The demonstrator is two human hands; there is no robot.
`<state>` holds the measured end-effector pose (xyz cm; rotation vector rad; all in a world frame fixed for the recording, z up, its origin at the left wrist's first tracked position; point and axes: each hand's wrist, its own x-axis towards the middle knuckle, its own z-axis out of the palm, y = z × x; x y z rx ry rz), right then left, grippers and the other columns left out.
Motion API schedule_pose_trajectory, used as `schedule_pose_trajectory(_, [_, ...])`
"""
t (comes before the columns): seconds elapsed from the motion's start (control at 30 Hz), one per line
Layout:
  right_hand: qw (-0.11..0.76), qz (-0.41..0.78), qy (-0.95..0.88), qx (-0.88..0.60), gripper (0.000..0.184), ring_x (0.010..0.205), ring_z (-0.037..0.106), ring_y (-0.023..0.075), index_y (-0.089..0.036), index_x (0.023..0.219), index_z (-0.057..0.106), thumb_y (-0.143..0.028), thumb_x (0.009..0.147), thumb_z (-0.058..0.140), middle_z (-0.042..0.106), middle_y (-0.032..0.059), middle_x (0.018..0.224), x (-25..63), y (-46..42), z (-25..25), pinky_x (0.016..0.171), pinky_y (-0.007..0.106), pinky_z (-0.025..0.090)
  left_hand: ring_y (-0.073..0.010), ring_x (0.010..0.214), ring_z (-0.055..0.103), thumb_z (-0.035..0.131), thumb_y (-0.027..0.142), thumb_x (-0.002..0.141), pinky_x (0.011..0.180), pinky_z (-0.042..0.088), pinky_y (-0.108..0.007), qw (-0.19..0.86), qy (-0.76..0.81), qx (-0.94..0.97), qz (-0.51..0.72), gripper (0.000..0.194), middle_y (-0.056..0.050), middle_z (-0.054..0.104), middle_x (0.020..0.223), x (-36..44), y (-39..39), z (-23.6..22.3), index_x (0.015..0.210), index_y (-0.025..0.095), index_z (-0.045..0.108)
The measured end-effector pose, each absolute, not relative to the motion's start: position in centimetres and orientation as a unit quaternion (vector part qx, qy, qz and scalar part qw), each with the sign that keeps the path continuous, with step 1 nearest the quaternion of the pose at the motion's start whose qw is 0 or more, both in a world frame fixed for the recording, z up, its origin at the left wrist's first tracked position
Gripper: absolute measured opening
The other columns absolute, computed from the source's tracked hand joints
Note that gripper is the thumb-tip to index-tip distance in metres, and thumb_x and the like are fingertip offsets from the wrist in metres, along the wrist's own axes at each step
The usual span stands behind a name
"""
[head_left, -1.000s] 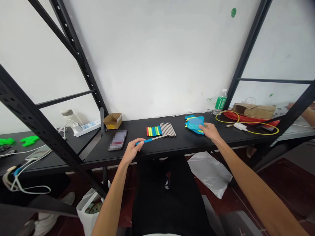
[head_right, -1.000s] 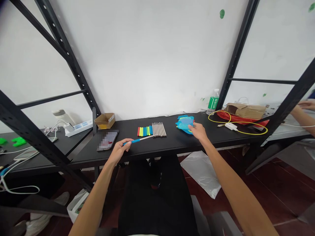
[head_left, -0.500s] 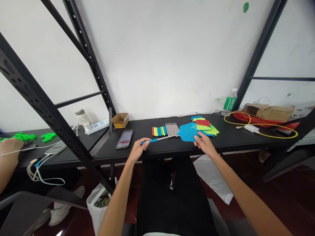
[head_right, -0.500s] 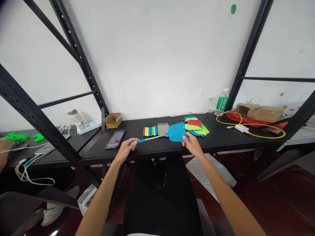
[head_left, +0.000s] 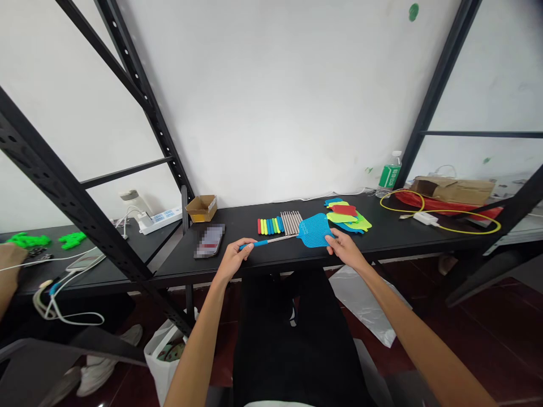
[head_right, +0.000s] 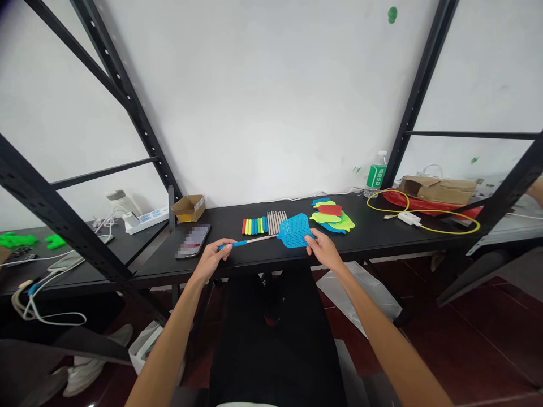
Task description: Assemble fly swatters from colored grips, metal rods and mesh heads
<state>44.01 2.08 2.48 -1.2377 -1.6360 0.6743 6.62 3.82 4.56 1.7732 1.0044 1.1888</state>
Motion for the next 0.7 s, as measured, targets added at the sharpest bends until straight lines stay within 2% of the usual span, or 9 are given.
schedule_pose_trajectory(0.27, [0.459, 0.309, -0.685, -0.475, 0.034, 0.046, 0.043, 0.013, -0.021, 0.095, 0.054, -0.054, 0.091, 0.048, 0.057, -0.0024, 0.055, 44.15, 1.78, 2.88, 0.047, 0.025, 0.032, -0.0119, 0.058, 0.038, 0.059, 0.045, 0.087, 0.057, 0.032, -0.024, 0.376, 0.401, 0.698, 0.46, 0.035, 0.004, 0.042, 0.061, 6.62, 3.76, 4.67, 0.105, 0.016, 0.069])
schedule_pose_trajectory(0.43, [0.457, 0.312, -0.677, -0.484, 0.036, 0.046, 0.046, 0.0137, -0.02, 0.1, 0.055, -0.054, 0.09, 0.049, 0.059, -0.0021, 0.055, 44.16, 1.96, 2.77, 0.047, 0.025, 0.034, -0.0118, 0.058, 0.038, 0.059, 0.044, 0.088, 0.058, 0.032, -0.024, 0.376, 0.395, 0.7, 0.461, 0.036, 0.004, 0.041, 0.061, 6.56, 3.86, 4.57, 0.107, 0.016, 0.069])
schedule_pose_trajectory(0.7, [0.47, 0.342, -0.676, -0.453, 0.034, 0.044, 0.042, 0.012, -0.02, 0.097, 0.054, -0.053, 0.09, 0.05, 0.06, -0.0022, 0.057, 44.17, 1.86, 3.01, 0.047, 0.025, 0.033, -0.0116, 0.058, 0.038, 0.06, 0.045, 0.087, 0.058, 0.031, -0.024, 0.378, 0.398, 0.697, 0.461, 0.036, 0.004, 0.042, 0.06, 6.59, 3.88, 4.61, 0.104, 0.015, 0.068])
